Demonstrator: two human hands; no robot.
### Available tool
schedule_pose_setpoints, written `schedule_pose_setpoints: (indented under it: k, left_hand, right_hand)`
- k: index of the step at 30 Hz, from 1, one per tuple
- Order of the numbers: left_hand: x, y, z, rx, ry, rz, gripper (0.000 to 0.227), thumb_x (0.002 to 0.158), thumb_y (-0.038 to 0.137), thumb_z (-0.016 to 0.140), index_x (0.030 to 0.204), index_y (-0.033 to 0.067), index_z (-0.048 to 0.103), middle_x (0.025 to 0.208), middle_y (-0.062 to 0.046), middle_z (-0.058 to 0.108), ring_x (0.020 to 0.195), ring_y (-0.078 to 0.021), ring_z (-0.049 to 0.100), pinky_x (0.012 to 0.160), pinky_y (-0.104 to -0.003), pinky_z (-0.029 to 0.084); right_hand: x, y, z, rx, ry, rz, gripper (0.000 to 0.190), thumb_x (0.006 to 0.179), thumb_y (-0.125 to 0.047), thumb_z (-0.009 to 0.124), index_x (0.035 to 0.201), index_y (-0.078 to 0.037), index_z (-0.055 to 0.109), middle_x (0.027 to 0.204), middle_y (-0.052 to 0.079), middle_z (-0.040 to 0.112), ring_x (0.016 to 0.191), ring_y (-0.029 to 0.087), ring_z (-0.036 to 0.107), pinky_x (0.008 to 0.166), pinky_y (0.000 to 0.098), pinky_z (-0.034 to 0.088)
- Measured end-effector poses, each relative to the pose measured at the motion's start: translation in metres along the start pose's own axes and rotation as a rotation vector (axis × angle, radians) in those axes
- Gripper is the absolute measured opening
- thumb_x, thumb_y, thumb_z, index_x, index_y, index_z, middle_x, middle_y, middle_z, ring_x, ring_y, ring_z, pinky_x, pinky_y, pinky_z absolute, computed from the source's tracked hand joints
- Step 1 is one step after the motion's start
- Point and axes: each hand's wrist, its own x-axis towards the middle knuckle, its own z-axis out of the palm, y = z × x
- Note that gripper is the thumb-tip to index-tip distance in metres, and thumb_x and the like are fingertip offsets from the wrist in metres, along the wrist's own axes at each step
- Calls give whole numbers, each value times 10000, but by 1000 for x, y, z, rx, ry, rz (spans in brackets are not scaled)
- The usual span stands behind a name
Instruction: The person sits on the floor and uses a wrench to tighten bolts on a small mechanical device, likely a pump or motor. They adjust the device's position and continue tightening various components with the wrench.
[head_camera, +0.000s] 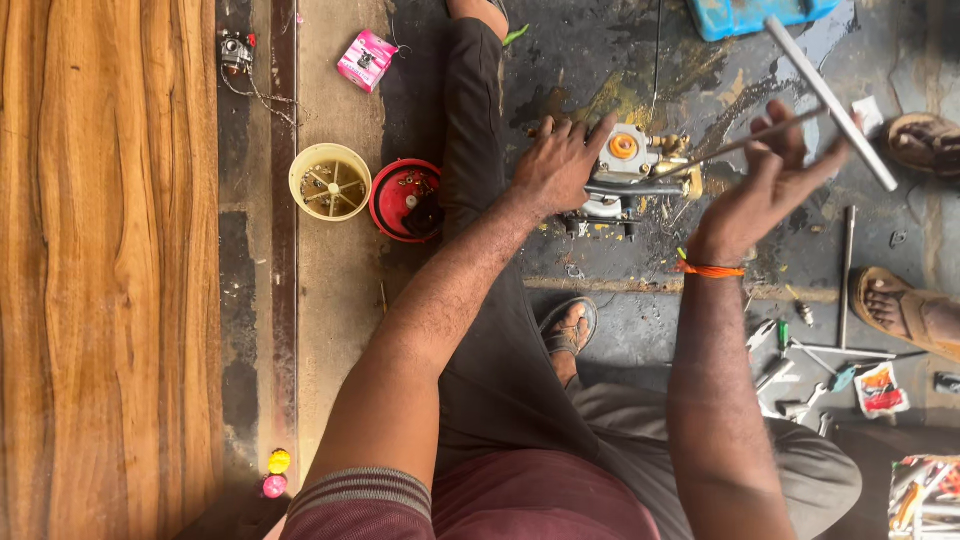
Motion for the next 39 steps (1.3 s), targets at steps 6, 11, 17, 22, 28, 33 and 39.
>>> schedule_pose_setpoints:
  k: [6, 11, 17, 22, 28, 33, 39]
  left_hand:
    - [1, -4, -1, -46, -18, 14, 1219, 708, 316, 904, 1575, 39, 93, 1261, -299, 603, 1198, -425, 599, 1131, -684, 320]
    - [-6, -2, 6, 23, 26, 91, 1160, 754, 233, 867, 1610, 47, 107, 1244, -274, 625, 1207, -406, 608, 1161, -664, 350]
    - [-5, -6, 12, 1, 45, 78, 1184, 719, 302, 881, 1574, 27, 110, 1239, -312, 610, 1203, -441, 593, 1125, -684, 327]
    - [1, -10, 1, -40, 53, 50, 1177, 712, 295, 894, 1581, 47, 139, 1259, -302, 609, 1196, -431, 584, 1135, -668, 307]
    - [-4, 0, -12, 22, 30, 93, 1208, 681, 274, 912, 1599, 53, 157, 1264, -280, 616, 1232, -419, 568, 1147, -626, 342]
    - [-4, 3, -4, 10, 35, 76, 1241, 685, 327, 932, 1591, 36, 135, 1259, -312, 606, 1214, -446, 577, 1140, -648, 340]
    - [7, -5, 0, 0, -1, 62, 1246, 673, 319, 929, 1568, 41, 108, 1257, -341, 590, 1198, -470, 573, 1105, -686, 314]
  right_hand:
    - [18, -1, -12, 686, -91, 488, 412, 1190, -347, 482, 1246, 39, 614, 916, 67, 621, 841, 168, 608, 857, 332, 493]
    - [15, -3, -7, 396, 30, 463, 324, 1171, -317, 560, 1304, -24, 524, 773, 0, 579, 703, 130, 535, 722, 334, 435]
    - [-9, -14, 1, 88, 111, -11, 550, 1104, -271, 593, 1570, -211, 307, 1195, 115, 728, 1181, 214, 708, 1127, 406, 577]
    - [4, -23, -2, 492, -22, 454, 478, 1116, -373, 373, 1284, 50, 520, 1037, 107, 674, 1001, 210, 650, 1075, 413, 575]
    - [18, -22, 2, 216, -26, 530, 495, 1184, -325, 539, 1464, 81, 583, 856, 66, 626, 785, 183, 593, 752, 350, 474]
    - [-11, -19, 14, 17, 132, 29, 588, 1168, -214, 506, 1625, -106, 151, 1318, 205, 731, 1242, 224, 691, 1088, 366, 543]
    - [-27, -17, 24, -217, 88, -109, 924, 1111, -35, 672, 1644, -237, -56, 1418, 170, 645, 1211, 179, 622, 1110, 374, 532]
